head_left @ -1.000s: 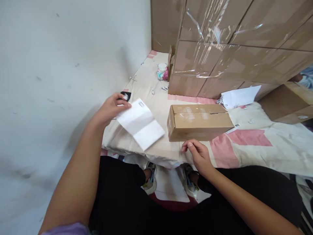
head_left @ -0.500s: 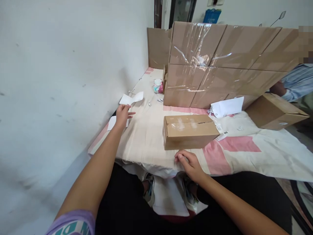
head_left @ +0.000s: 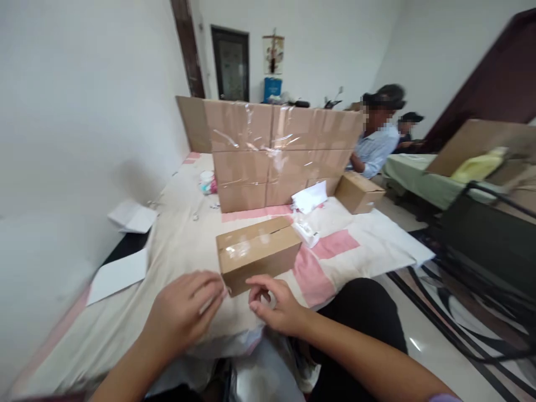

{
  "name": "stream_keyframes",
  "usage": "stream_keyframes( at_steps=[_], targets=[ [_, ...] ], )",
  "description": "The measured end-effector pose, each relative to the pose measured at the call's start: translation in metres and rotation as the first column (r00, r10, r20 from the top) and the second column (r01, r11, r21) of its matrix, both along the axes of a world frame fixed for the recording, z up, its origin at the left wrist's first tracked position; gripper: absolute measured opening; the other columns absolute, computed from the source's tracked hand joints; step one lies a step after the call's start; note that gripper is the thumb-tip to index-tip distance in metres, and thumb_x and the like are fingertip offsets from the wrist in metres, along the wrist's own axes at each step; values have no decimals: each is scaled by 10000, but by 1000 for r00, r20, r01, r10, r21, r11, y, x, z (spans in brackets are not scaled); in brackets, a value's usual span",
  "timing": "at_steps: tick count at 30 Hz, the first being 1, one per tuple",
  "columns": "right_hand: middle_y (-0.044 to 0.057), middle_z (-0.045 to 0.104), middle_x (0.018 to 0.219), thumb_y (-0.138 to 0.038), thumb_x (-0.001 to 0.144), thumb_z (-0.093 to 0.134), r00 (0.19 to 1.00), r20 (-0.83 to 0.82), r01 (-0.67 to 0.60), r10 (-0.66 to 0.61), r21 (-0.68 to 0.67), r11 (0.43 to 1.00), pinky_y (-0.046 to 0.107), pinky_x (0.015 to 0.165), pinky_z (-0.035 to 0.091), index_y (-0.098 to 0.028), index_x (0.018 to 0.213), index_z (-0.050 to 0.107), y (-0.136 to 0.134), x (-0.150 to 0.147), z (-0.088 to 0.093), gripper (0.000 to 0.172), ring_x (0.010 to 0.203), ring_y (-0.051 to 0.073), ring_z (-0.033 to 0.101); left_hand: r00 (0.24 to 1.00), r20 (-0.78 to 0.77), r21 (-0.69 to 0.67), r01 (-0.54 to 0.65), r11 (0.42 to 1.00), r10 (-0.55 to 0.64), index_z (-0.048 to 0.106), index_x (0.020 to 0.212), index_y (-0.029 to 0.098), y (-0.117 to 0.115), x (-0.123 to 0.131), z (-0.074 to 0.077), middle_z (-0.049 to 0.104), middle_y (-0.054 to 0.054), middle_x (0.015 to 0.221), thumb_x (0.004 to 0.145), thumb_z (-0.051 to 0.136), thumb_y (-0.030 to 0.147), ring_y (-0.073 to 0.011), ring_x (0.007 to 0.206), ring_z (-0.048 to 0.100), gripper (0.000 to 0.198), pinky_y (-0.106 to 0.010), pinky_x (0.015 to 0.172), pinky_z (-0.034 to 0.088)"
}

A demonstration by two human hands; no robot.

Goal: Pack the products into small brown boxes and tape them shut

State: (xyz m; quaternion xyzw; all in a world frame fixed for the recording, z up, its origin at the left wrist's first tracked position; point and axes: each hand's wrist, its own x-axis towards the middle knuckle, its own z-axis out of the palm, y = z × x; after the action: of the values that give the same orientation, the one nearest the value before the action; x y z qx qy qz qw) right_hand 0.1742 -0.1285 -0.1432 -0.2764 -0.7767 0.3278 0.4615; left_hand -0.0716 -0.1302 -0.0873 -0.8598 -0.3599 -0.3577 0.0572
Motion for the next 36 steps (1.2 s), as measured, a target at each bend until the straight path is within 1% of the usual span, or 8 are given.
stream_keyframes(
  at_steps=[3, 6, 9, 16, 23, 26, 32, 36],
  targets=[
    [33, 716, 846, -401, 929, 615, 1000, 9, 21, -22, 103, 995, 255, 658, 528, -184, 1256, 564, 3, 7, 7, 396, 632, 126, 605, 990, -112, 115, 103, 988, -90, 633, 983, 249, -12, 27, -1, 735, -25, 977, 938, 541, 185, -186, 815, 675, 121, -311, 727, 493],
    [42, 718, 796, -352, 961, 537, 989, 79, 112, -127, 177, 978, 255, 677, 539, -187, 1021, 640, 6, 14, 16, 203, 646, 134, 624, 983, -99, 78, 163, 984, -155, 631, 1011, 241, -9, 47, -10, 733, -38, 986, 952, 492, 176, -186, 834, 680, 165, -306, 732, 513],
    [35, 709, 741, -317, 957, 515, 975, 109, 170, -195, 206, 964, 250, 654, 527, -198, 878, 637, 10, 21, 23, 188, 623, 135, 623, 982, -94, 29, 165, 986, -162, 636, 1073, 242, -4, 60, -18, 731, -50, 1009, 957, 487, 207, -202, 849, 678, 192, -329, 739, 520],
    [61, 740, 874, -353, 969, 469, 969, 218, 65, -115, 225, 972, 267, 732, 541, -179, 1001, 655, 15, 44, 17, 257, 756, 162, 682, 988, -36, 33, 151, 988, -150, 645, 1096, 246, 0, 79, -20, 747, -48, 1002, 940, 521, 242, -207, 870, 701, 200, -325, 729, 551],
    [38, 725, 843, -296, 916, 539, 849, 472, 68, -238, 349, 935, 275, 721, 505, -195, 982, 648, 19, 62, 9, 162, 755, 173, 662, 996, 58, 0, 65, 998, -65, 634, 1131, 267, -2, 95, -37, 750, -43, 1008, 939, 510, 277, -205, 877, 722, 229, -333, 732, 580],
    [33, 702, 809, -211, 931, 479, 835, 486, 58, -258, 389, 919, 269, 722, 488, -192, 930, 642, 20, 72, 13, 164, 739, 162, 640, 997, 49, 45, 51, 998, -53, 629, 1197, 271, 0, 94, -37, 753, -46, 1054, 919, 532, 286, -213, 917, 721, 295, -351, 769, 563],
    [34, 707, 847, -186, 963, 441, 862, 410, 171, -297, 316, 933, 270, 730, 472, -199, 927, 626, 17, 91, 26, 189, 774, 166, 634, 987, 1, 239, -158, 958, 162, 606, 1303, 349, 17, 72, -35, 754, -64, 1114, 854, 596, 328, -351, 1069, 654, 450, -533, 927, 407],
    [21, 694, 806, -154, 926, 454, 884, 366, 223, -292, 220, 950, 262, 703, 449, -202, 864, 595, 12, 100, 36, 161, 737, 160, 617, 924, 17, 125, -381, 916, 382, 616, 1297, 308, 46, 52, -44, 659, -135, 1297, 894, 565, 443, -436, 1255, 532, 428, -673, 1056, 334]
  ],
)
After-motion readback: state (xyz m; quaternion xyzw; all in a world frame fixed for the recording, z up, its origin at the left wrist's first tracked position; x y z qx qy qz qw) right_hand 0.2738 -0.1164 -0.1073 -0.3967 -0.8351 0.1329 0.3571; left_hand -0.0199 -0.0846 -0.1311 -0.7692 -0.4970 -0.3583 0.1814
